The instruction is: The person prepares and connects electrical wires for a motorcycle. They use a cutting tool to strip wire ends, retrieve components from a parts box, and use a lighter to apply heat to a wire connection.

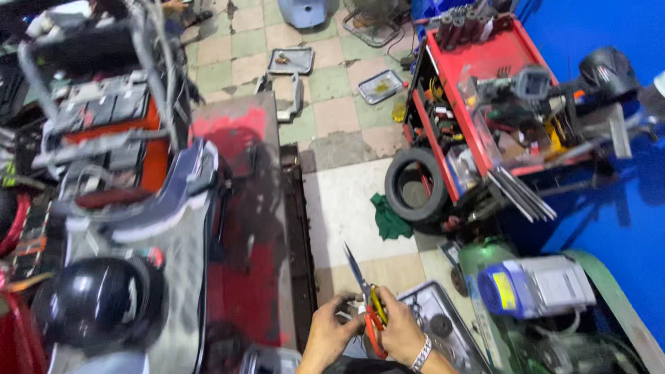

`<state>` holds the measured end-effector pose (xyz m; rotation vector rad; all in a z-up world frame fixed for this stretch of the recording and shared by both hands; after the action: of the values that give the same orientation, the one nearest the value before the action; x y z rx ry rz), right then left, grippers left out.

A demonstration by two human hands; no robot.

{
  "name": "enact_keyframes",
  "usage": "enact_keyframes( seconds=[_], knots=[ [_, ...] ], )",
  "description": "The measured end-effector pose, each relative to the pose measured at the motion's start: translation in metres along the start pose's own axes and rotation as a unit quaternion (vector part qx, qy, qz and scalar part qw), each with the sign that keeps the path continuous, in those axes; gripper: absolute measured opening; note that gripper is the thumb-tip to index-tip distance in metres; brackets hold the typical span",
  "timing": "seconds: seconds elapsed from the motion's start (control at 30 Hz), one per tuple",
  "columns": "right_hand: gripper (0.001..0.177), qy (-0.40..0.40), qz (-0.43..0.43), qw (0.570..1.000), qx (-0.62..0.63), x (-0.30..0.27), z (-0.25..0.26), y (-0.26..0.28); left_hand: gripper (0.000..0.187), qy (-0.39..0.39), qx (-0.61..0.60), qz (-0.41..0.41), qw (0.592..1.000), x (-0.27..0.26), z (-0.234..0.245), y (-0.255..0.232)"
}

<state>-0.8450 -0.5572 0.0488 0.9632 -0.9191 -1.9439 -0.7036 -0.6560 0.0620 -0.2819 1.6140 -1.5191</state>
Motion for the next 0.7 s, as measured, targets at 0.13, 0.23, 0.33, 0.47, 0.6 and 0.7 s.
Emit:
enact_keyframes(
  seconds=[0.13,0.23,0.33,0.47,0.6,0.7],
  knots=[
    [0.037,-0.01,-0.003,0.999,0.052,0.116,0.018,0.011,0.033,-0.019,0.007,0.009,1.0,0.126,0.02,-0.019],
    [0.047,-0.007,-0.007,0.999,0.046,0.206,0.036,0.024,0.034,0.0,0.04,0.043,0.998,0.223,0.04,-0.036],
    [0.048,0.035,-0.14,0.976,0.164,0.284,0.056,0.041,0.035,0.018,0.096,-0.023,0.995,0.305,0.065,-0.078],
    [0.052,0.034,-0.063,0.988,0.135,0.368,0.093,0.067,0.028,0.071,-0.073,0.053,0.993,0.378,0.075,-0.13],
    [0.05,0.08,-0.011,0.983,0.164,0.448,0.103,0.083,0.03,-0.005,-0.106,0.052,0.993,0.425,0.093,-0.17],
    [0.054,0.151,-0.027,0.979,0.133,0.499,0.102,0.088,0.034,-0.138,-0.019,-0.071,0.988,0.439,0.117,-0.197]
  ],
)
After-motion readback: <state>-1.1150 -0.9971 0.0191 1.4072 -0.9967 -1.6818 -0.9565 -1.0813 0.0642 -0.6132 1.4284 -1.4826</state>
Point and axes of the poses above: each hand's wrist, its own x-axis towards the middle knuckle, its own z-axis out of the back of the hand, y = z × x, the point moved 4 cm from there along x, towards the middle knuckle, and after that the axes turned 8 degrees about -x, right-handed, at the moved point
